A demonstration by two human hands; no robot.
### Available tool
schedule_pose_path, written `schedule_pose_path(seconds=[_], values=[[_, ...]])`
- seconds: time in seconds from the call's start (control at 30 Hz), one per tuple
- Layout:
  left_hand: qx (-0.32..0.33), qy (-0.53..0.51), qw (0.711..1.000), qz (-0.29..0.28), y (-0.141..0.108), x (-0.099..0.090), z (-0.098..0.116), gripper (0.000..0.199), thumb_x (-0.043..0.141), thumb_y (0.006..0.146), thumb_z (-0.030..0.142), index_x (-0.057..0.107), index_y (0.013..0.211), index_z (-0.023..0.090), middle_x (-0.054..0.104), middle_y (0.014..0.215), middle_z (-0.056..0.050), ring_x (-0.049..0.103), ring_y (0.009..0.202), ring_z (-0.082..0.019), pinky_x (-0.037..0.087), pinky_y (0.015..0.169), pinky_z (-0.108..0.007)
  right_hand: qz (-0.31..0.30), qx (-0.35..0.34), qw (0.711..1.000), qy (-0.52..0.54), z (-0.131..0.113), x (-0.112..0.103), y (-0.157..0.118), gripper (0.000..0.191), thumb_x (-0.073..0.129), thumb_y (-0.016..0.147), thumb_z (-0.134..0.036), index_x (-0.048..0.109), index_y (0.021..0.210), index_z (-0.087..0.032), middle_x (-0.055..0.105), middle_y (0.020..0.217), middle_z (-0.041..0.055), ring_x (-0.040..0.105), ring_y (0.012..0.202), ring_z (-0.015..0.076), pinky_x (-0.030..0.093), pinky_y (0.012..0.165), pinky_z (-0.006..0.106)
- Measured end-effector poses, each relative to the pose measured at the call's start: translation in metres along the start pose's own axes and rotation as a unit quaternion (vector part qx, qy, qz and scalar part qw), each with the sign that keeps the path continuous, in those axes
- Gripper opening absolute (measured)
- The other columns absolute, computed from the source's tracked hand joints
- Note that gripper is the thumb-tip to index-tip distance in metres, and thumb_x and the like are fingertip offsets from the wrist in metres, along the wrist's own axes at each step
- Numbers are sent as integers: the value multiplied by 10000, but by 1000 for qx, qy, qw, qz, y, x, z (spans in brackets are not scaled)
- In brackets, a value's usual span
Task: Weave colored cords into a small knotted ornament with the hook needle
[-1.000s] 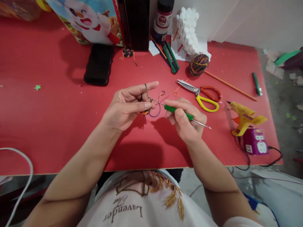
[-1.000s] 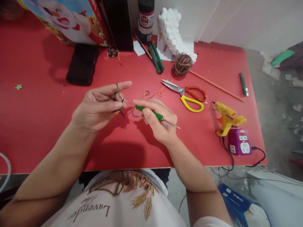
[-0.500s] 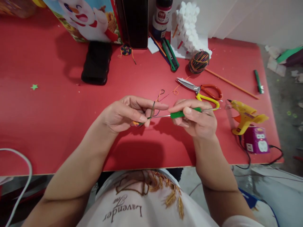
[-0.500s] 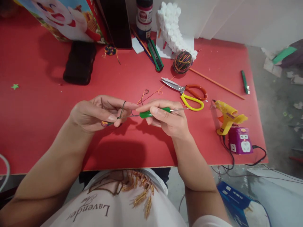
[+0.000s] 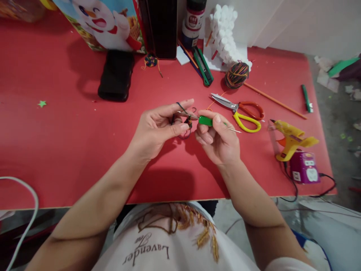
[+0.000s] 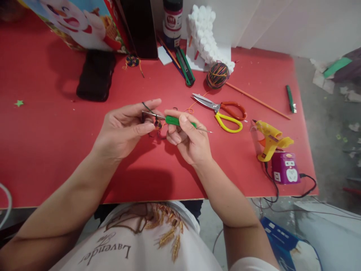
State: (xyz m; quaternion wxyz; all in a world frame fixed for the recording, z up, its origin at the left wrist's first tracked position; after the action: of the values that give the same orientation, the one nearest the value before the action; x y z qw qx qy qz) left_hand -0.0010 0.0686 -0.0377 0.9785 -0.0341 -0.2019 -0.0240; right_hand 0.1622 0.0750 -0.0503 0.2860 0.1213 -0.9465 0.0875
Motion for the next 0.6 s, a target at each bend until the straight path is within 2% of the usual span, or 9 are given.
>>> schedule_pose_path(seconds=[0.1, 0.23, 0.4, 0.5, 0.6], values=[[-5, -4, 1000, 13, 0, 0, 0, 408, 934, 743, 194, 863, 1142, 242, 836, 1044, -70, 759, 801, -170, 619, 683, -287, -11, 4, 1000, 6, 0, 0, 0, 258, 743, 956, -426, 813, 1087, -216, 629, 747, -17, 378, 520, 69, 397, 496, 247], [-5, 5, 999, 47, 0, -2, -1, 359, 917, 750, 150, 868, 1096, 230, 804, 860, -26, 757, 762, -150, 620, 708, -273, -7, -2, 1000, -9, 2, -1, 1, 270, 765, 939, -451, 812, 1084, -228, 637, 739, -20, 393, 510, 72, 407, 492, 253], [6, -14, 997, 79, -1, 0, -4, 375, 899, 751, 116, 855, 1105, 231, 756, 791, 9, 750, 781, -135, 607, 729, -250, 32, -88, 989, -113, -2, 1, -7, 238, 707, 1002, -447, 807, 1119, -265, 671, 778, -2, 485, 549, 105, 470, 550, 295], [-3, -42, 994, 98, -4, 6, -9, 350, 894, 774, 122, 847, 1101, 239, 731, 777, 32, 694, 701, -93, 589, 700, -226, 59, -157, 954, -248, -6, 6, -20, 262, 639, 1047, -444, 790, 1204, -298, 701, 854, 19, 581, 642, 148, 560, 681, 353], [-33, -99, 989, 101, -6, 12, -15, 333, 905, 766, 121, 850, 1075, 232, 694, 739, 55, 635, 633, -57, 565, 649, -185, 58, -228, 900, -368, -9, 14, -31, 295, 594, 1068, -424, 771, 1285, -328, 755, 996, 56, 687, 901, 219, 596, 946, 441]])
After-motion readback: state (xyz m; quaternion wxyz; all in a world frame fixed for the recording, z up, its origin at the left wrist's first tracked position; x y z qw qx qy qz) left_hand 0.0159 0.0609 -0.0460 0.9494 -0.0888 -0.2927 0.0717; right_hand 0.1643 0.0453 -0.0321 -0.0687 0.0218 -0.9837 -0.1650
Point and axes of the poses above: each hand's wrist, its own y-axis towards the middle knuckle, its own x-axis out of the palm, z = x × y, the point moved 5 cm from there along y, towards the middle knuckle
